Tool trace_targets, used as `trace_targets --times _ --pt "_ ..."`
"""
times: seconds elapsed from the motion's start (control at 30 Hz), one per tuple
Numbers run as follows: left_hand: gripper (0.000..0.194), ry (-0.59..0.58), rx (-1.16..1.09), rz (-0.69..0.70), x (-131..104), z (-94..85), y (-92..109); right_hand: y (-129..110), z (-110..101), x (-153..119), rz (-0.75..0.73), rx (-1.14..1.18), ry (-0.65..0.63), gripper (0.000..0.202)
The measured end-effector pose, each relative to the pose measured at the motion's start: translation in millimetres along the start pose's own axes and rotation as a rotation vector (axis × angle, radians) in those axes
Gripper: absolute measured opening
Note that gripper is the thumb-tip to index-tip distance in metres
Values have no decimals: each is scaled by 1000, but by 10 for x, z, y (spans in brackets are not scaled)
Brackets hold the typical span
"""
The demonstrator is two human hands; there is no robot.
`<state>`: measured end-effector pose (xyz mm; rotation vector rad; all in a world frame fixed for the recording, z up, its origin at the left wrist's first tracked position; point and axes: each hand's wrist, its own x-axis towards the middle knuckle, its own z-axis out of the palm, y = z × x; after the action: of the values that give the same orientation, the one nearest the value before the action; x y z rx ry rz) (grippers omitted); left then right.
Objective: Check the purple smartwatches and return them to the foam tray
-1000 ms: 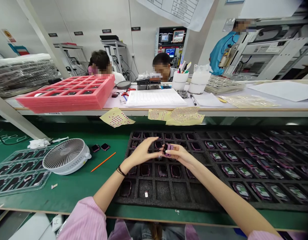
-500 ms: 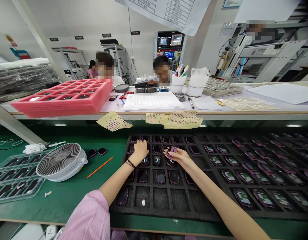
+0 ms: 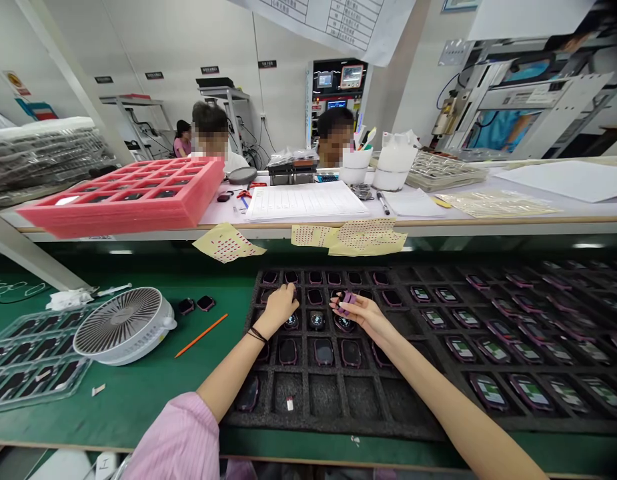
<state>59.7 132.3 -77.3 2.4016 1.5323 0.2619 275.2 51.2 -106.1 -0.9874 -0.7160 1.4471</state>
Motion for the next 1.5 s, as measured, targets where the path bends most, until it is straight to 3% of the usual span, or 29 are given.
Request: trace_targets --times 0.27,0.47,0.63,0.93,1.17,1.5 --pt "14 161 -433 76 53 16 -24 -17 30 -34 -10 -11 19 40" --pt "11 77 -818 135 107 132 6 18 5 -20 -17 -24 13 39" --pt "15 35 -1009 165 98 143 3 21 13 -27 -7 -12 23 40" --pt "42 -1 -1116 153 106 171 -21 -2 48 -47 -27 -18 48 38" --pt "43 -87 -1156 159 129 175 -41 7 23 -36 -18 -16 33 39" --pt "60 -99 -1129 183 97 159 -19 -10 63 -60 -32 -14 58 40"
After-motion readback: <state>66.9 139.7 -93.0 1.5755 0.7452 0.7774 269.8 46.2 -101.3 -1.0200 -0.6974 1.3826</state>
